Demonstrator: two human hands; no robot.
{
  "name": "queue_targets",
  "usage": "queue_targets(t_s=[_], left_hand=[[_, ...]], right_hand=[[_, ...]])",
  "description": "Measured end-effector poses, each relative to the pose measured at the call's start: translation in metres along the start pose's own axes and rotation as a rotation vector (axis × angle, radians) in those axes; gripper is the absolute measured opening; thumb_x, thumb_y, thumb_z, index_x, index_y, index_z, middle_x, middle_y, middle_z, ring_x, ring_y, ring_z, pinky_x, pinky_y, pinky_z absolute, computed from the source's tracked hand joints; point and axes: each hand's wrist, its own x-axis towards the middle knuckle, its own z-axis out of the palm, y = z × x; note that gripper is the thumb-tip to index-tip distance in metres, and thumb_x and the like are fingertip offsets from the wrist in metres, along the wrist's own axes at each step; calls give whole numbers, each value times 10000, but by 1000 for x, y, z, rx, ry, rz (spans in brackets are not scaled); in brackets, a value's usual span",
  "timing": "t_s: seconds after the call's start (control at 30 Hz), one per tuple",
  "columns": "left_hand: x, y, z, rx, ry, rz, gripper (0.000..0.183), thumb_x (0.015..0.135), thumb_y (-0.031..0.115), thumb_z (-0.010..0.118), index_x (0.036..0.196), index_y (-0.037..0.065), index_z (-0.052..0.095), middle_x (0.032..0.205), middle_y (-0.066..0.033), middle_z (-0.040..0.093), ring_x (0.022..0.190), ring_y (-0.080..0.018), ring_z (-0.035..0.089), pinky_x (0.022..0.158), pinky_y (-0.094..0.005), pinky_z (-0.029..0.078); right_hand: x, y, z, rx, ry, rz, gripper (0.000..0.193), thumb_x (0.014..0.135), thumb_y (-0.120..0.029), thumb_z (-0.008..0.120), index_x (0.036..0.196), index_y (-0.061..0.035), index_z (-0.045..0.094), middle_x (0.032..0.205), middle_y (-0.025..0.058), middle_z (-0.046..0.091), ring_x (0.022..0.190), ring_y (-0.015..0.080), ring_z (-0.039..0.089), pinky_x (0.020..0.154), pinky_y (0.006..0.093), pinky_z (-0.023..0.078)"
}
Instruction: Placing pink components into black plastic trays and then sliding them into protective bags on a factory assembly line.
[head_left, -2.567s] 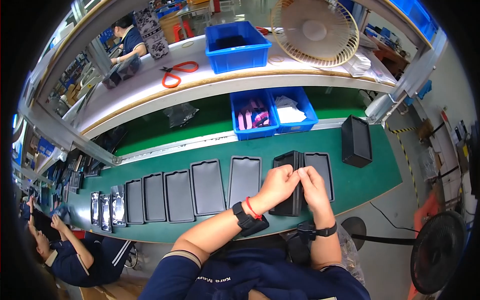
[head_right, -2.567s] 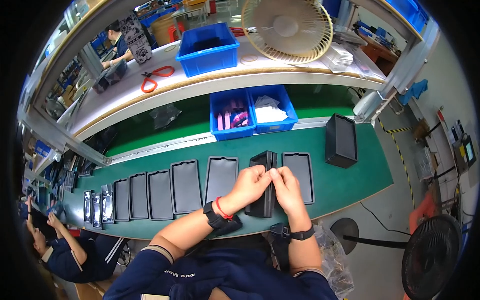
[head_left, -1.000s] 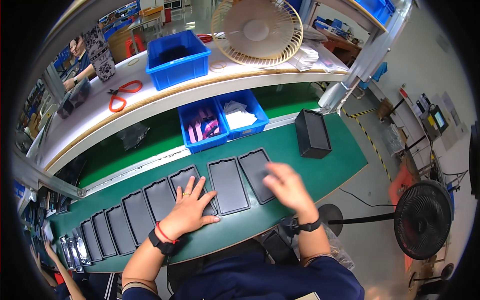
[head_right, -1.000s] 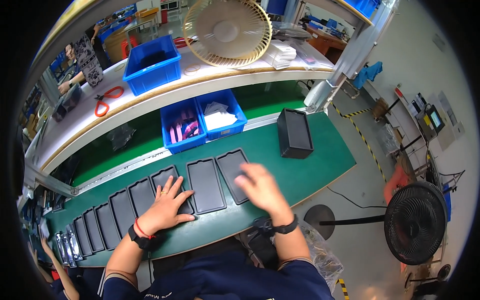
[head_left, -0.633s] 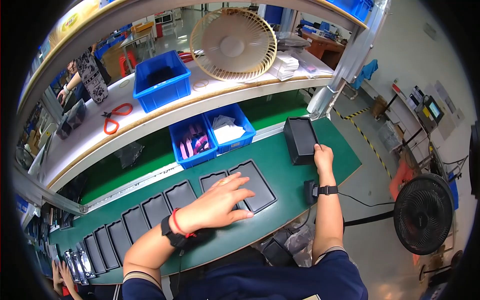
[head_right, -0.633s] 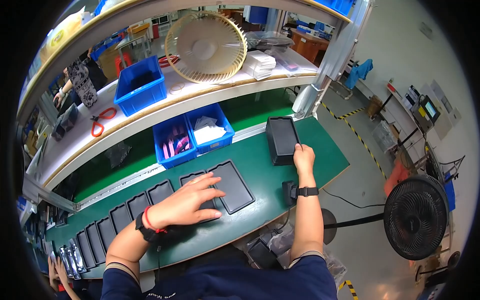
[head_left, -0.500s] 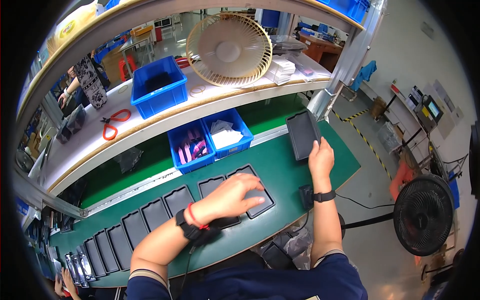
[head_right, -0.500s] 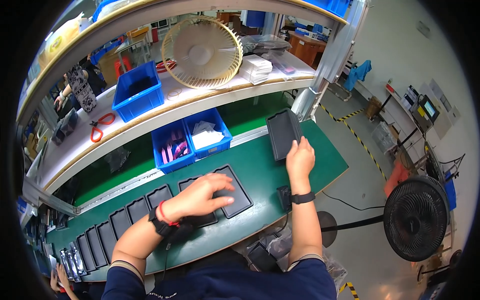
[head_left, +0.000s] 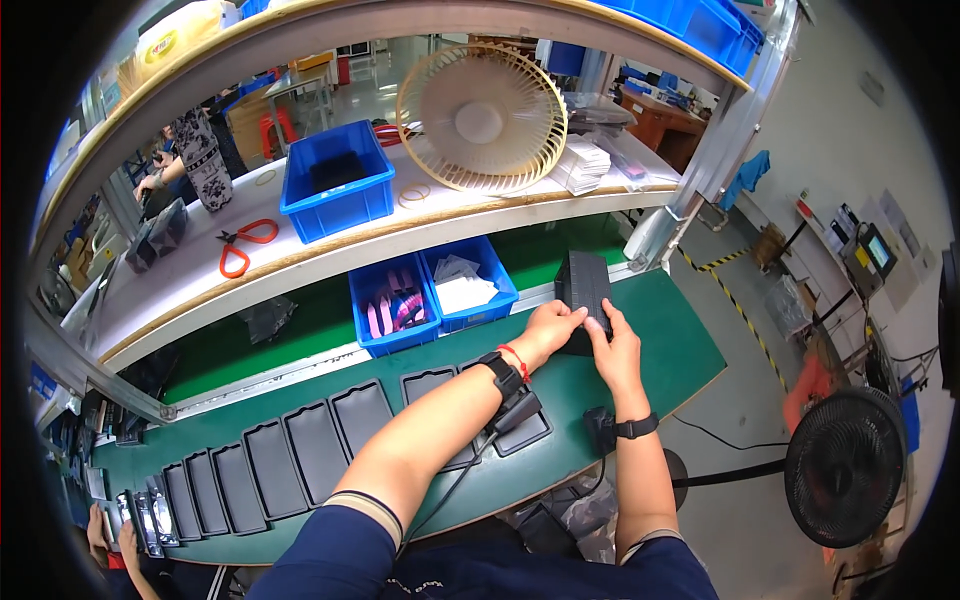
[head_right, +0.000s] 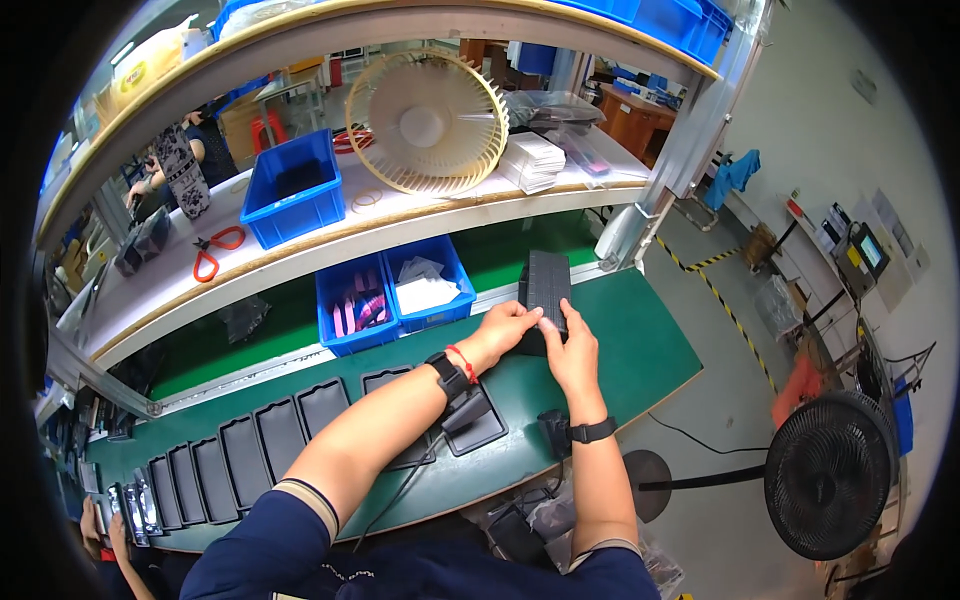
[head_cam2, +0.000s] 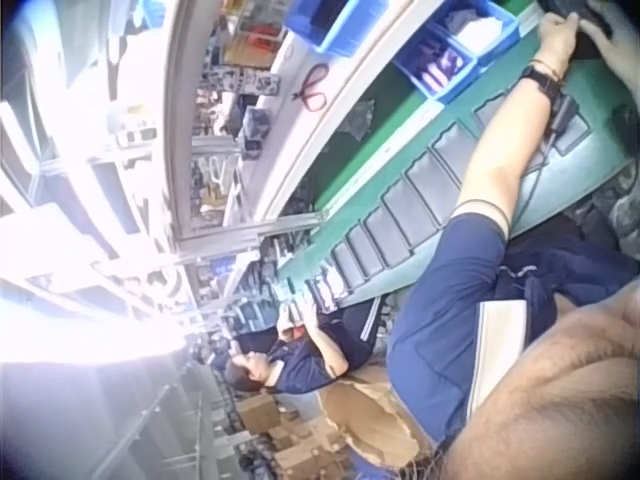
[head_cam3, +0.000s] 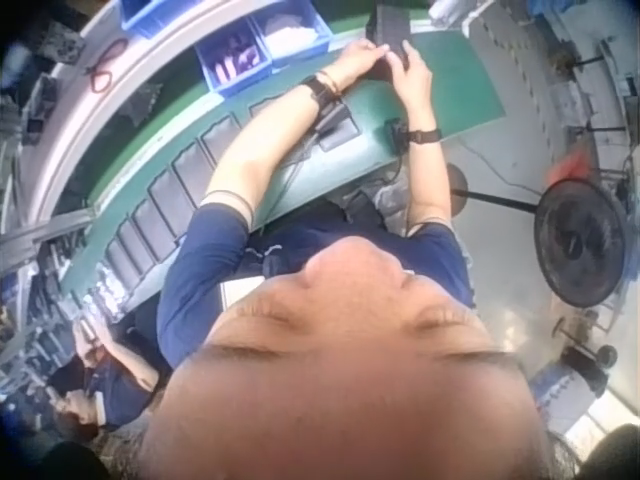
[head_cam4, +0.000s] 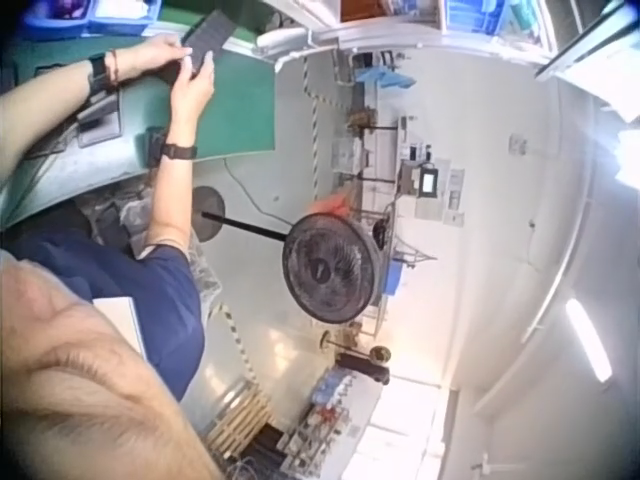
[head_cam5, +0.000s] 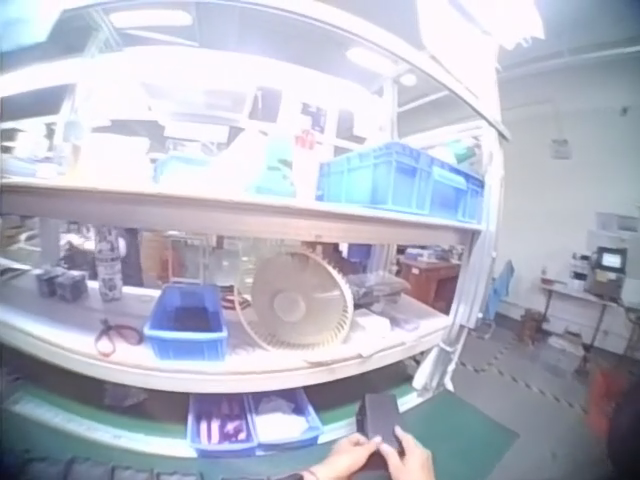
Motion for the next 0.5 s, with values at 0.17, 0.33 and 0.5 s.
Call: queue_targets(t_s=[0.17, 0.33, 0.5], left_hand=[[9, 2, -7, -159, -111, -104, 254, 845, 253, 645, 686, 96, 526, 670, -4, 535, 593, -97, 476, 538, -251, 404], [-4, 0, -33, -272, -44, -138, 242, 831, 198, 648, 667, 76, 518, 636, -4, 516, 536, -106, 462, 495, -265, 397], [-51, 6, -40, -463, -116, -147, 139, 838, 106, 642, 887, 62, 519, 753, -9, 579, 660, -99, 553, 564, -241, 461]], right_hand=[[5, 2, 3, 11, -44, 77, 485, 819, -248, 670, 1206, 7, 526, 1079, 241, 608, 1000, 351, 608, 840, 376, 482], [27, 17, 3, 82, -11, 75, 494, 797, -213, 695, 1207, 12, 536, 1082, 241, 611, 1013, 306, 617, 847, 339, 477], [66, 39, 7, -34, -48, 45, 504, 778, -277, 710, 1168, 9, 565, 1035, 233, 629, 968, 350, 618, 833, 369, 479]])
